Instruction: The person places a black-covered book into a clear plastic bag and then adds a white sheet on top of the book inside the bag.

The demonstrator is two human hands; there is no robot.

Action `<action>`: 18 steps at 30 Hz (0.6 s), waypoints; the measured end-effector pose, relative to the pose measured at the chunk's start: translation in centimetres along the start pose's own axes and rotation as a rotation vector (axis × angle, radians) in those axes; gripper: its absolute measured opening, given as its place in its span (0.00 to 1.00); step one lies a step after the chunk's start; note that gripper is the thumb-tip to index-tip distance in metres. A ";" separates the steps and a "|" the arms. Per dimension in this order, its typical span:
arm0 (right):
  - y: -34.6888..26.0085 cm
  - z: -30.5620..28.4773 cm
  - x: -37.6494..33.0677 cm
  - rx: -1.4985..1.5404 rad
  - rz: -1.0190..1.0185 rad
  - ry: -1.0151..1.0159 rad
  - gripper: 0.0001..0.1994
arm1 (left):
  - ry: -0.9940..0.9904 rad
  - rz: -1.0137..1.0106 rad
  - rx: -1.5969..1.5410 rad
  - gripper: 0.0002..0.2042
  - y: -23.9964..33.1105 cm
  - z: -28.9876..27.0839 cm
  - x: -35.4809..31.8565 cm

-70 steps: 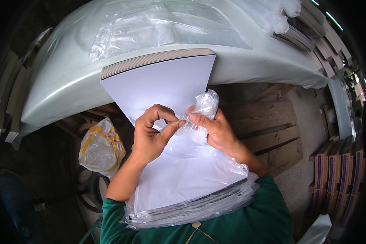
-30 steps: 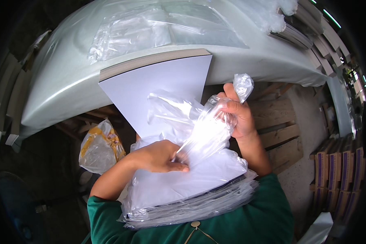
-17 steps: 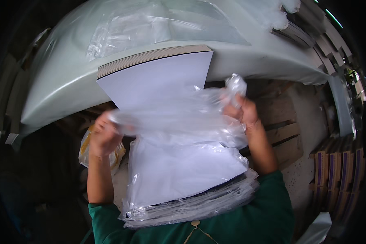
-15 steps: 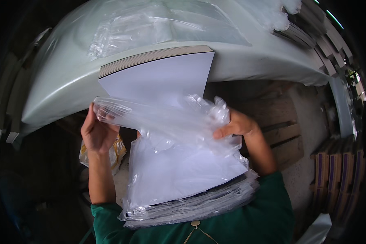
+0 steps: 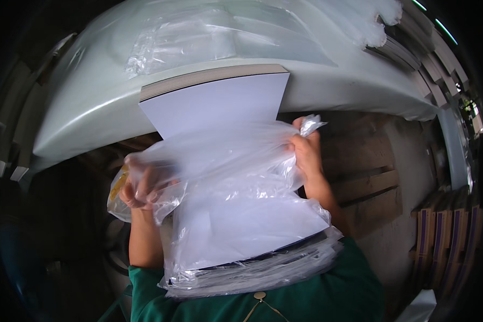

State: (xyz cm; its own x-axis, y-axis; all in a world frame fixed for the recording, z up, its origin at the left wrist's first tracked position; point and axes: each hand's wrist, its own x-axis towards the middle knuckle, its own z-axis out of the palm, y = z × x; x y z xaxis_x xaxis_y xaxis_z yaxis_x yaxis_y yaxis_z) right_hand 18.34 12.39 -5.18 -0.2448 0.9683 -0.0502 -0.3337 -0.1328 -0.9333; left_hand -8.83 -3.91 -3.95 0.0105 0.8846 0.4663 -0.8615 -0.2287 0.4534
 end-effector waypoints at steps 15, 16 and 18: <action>-7.1 -5.5 -6.0 -0.487 -0.562 -0.440 0.17 | 0.117 -0.430 1.047 0.09 4.1 5.8 -0.7; -5.9 -8.3 -6.4 -0.027 -0.093 -0.560 0.21 | 0.253 -0.518 0.898 0.09 3.6 5.1 -1.7; -1.3 -9.6 -5.2 0.349 0.263 -0.524 0.24 | 0.464 -0.670 0.741 0.11 3.0 1.5 -2.4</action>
State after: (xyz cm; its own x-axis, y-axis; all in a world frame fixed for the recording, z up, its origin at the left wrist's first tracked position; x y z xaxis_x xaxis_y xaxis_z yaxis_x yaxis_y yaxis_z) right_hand 28.77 9.59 -7.14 -0.7373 0.6756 0.0011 -0.4553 -0.4957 -0.7396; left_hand -10.62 -7.34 -2.58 0.0366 0.9518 -0.3046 -0.2324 0.3046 0.9237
